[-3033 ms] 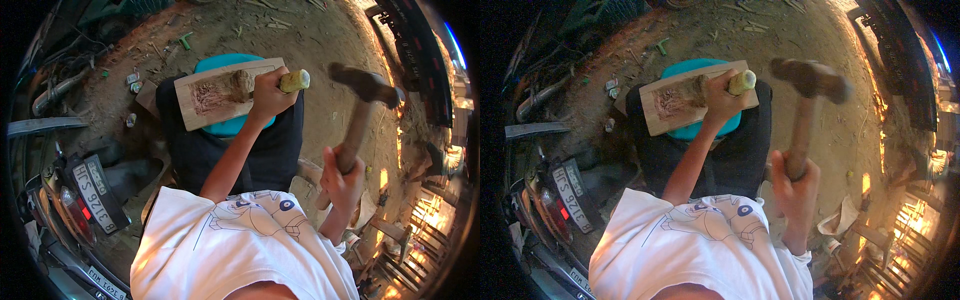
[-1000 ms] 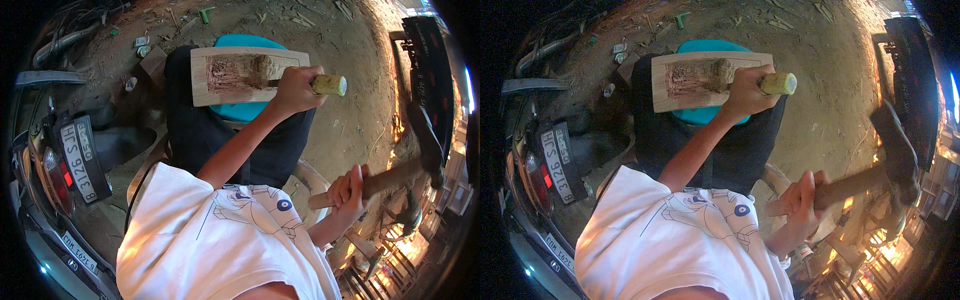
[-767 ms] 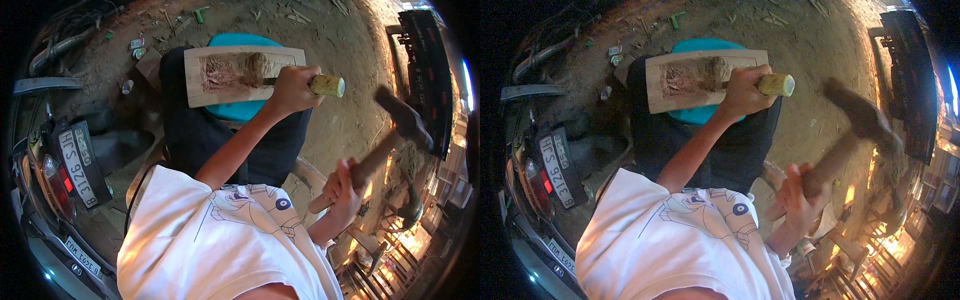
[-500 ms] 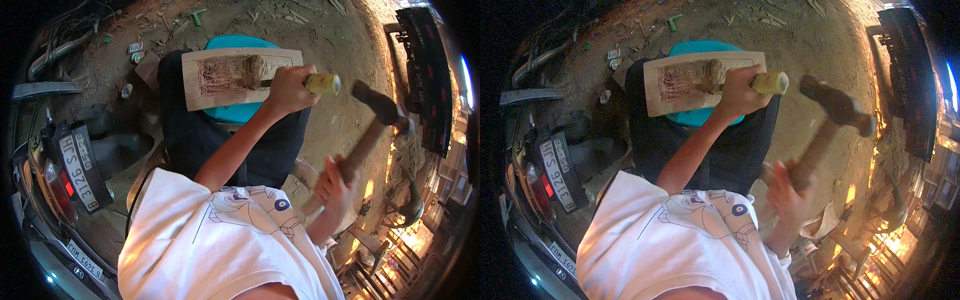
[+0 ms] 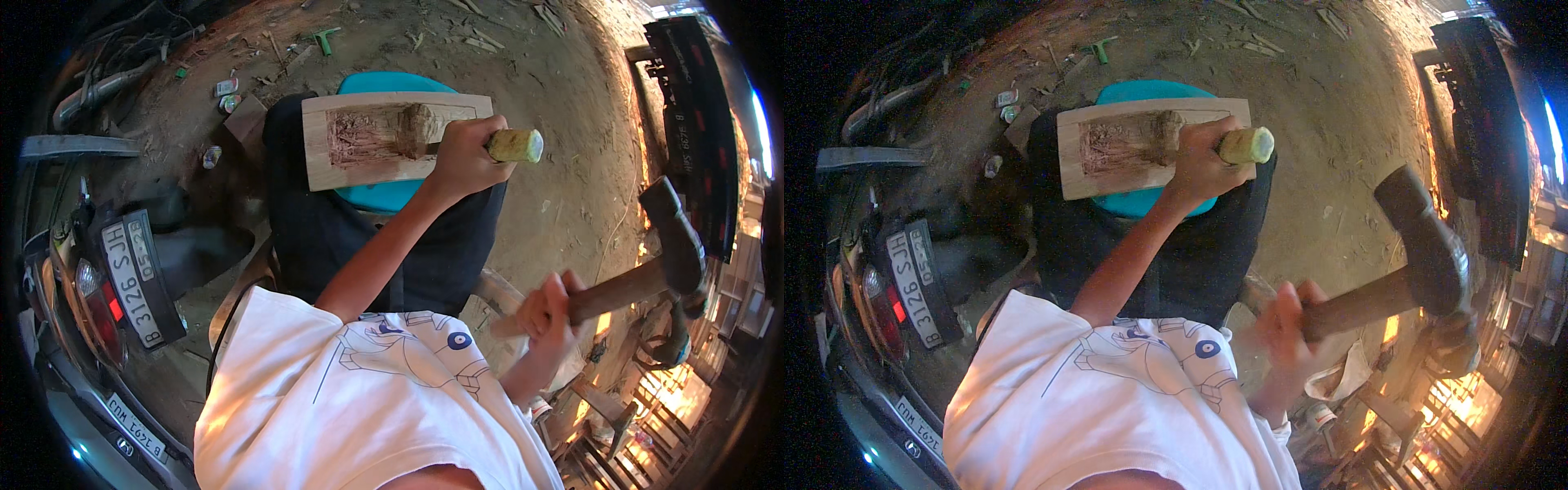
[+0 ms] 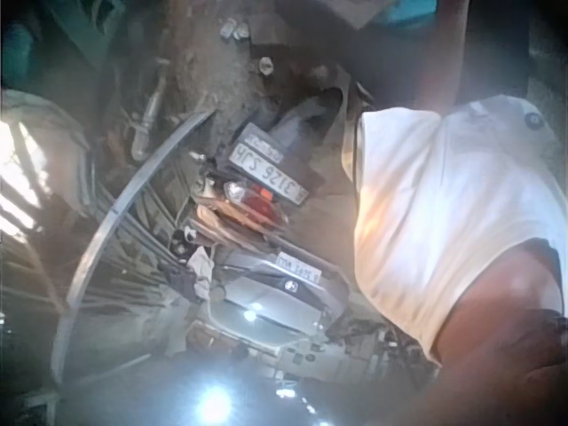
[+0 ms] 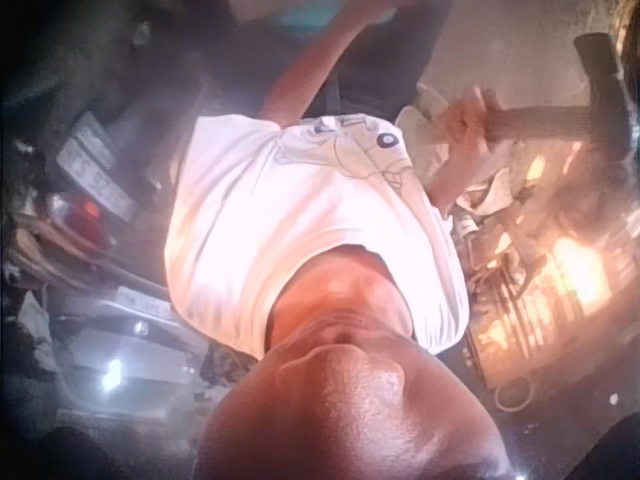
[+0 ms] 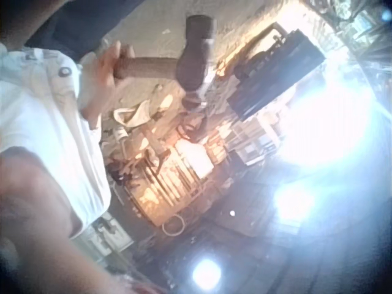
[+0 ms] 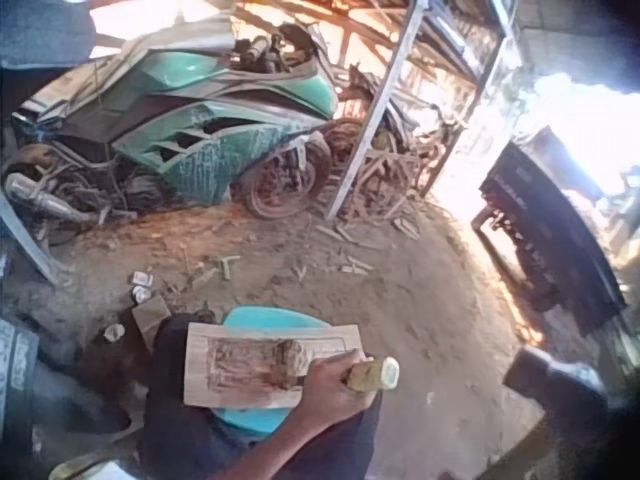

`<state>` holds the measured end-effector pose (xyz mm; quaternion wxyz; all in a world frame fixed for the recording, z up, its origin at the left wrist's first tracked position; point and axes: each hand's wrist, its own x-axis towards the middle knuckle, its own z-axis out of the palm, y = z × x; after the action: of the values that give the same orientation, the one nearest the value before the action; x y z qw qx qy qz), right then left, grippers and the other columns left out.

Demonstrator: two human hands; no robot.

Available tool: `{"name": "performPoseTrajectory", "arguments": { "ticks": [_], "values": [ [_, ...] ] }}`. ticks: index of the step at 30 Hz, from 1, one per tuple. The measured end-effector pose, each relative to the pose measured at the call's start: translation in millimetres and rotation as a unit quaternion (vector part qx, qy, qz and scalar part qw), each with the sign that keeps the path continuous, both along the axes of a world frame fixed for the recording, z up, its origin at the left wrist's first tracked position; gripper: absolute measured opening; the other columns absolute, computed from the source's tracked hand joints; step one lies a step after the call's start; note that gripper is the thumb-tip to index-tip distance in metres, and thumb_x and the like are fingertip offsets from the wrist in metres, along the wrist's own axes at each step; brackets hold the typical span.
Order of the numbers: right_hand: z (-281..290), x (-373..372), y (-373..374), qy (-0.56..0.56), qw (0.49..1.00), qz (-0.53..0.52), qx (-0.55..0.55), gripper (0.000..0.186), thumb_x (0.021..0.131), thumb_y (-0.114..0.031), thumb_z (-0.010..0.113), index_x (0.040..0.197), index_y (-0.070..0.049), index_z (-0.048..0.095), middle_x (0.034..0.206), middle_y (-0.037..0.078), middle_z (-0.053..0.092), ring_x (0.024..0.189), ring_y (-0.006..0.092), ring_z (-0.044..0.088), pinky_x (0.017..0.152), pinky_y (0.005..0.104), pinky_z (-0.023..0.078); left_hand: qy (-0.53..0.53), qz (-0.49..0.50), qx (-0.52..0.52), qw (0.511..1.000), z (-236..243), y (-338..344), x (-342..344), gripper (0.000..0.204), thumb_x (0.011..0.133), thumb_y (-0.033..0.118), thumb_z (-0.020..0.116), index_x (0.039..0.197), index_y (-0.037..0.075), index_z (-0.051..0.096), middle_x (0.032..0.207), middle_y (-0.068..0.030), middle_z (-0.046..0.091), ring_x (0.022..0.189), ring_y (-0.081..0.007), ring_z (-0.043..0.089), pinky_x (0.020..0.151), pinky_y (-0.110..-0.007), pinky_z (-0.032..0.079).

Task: The person carves a rectangular wooden board using a chisel and a hammer. They hold the chisel in their left hand and strike it with the hammer in their right hand to remove wood shavings from the surface.

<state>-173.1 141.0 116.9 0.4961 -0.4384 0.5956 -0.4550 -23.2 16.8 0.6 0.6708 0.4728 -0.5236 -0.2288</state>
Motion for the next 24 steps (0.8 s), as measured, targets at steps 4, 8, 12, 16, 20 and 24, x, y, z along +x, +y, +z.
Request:
{"name": "performPoseTrajectory", "arguments": {
  "ticks": [4,8,12,16,20,24],
  "values": [
    [-22.8,5.9,-7.8,0.076,0.992,0.014,0.096,0.02,0.086,-0.007,0.06,0.073,-0.01,0.044,0.047,-0.005,0.034,0.033,0.0031,0.027,0.031,0.0208,0.021,0.009,0.003,0.017,1.0,5.0,0.3,5.8,0.021,0.065,0.012,0.07,0.065,0.006,0.051,0.056,-0.0121,0.054,0.054,-0.0282,0.059,0.048,-0.033,0.042],
    [14.1,5.1,3.0,0.0,0.999,0.012,0.04,0.025,0.087,-0.007,0.058,0.071,-0.011,0.039,0.046,-0.006,0.031,0.033,0.0033,0.026,0.031,0.0211,0.021,0.043,-0.014,0.017,0.999,1.3,2.0,5.6,0.021,0.065,0.011,0.071,0.064,0.005,0.051,0.056,-0.0121,0.054,0.053,-0.029,0.058,0.048,-0.033,0.042],
    [-14.9,6.3,-0.4,0.02,0.999,0.035,0.03,0.024,0.087,-0.009,0.059,0.07,-0.011,0.042,0.047,-0.005,0.035,0.035,0.0039,0.031,0.033,0.0224,0.023,-0.021,-0.014,0.013,1.0,-1.2,-2.7,-3.6,0.021,0.065,0.012,0.074,0.067,0.006,0.053,0.058,-0.0075,0.055,0.056,-0.0089,0.056,0.051,-0.031,0.043],
    [-13.0,-0.5,-9.9,0.049,0.984,0.035,0.165,0.019,0.086,-0.012,0.063,0.075,-0.01,0.048,0.05,-0.004,0.041,0.036,0.0051,0.035,0.034,0.0231,0.025,0.016,0.046,-0.045,0.998,-9.5,-0.3,6.1,0.022,0.071,0.015,0.073,0.074,0.007,0.053,0.062,-0.0044,0.057,0.056,-0.0131,0.056,0.052,-0.03,0.044],
    [-44.2,-16.1,-17.6,-0.02,0.979,-0.011,0.201,0.019,0.086,-0.013,0.062,0.076,-0.011,0.046,0.047,-0.004,0.035,0.034,0.006,0.032,0.032,0.0236,0.025,0.364,0.145,0.045,0.919,-9.6,-0.6,43.0,0.016,0.081,0.01,0.063,0.087,0.009,0.049,0.06,0.0016,0.046,0.047,-0.0088,0.045,0.044,-0.023,0.038],
    [-125.2,-30.1,-11.6,0.037,0.973,-0.052,0.223,0.024,0.084,-0.019,0.067,0.078,-0.009,0.046,0.048,-0.003,0.036,0.035,0.0075,0.034,0.032,0.0247,0.027,0.485,0.057,-0.032,0.872,7.8,23.9,113.8,0.018,0.08,0.005,0.058,0.073,0.009,0.041,0.053,0.0046,0.033,0.038,-0.005,0.032,0.034,-0.022,0.024]
  ]
}}
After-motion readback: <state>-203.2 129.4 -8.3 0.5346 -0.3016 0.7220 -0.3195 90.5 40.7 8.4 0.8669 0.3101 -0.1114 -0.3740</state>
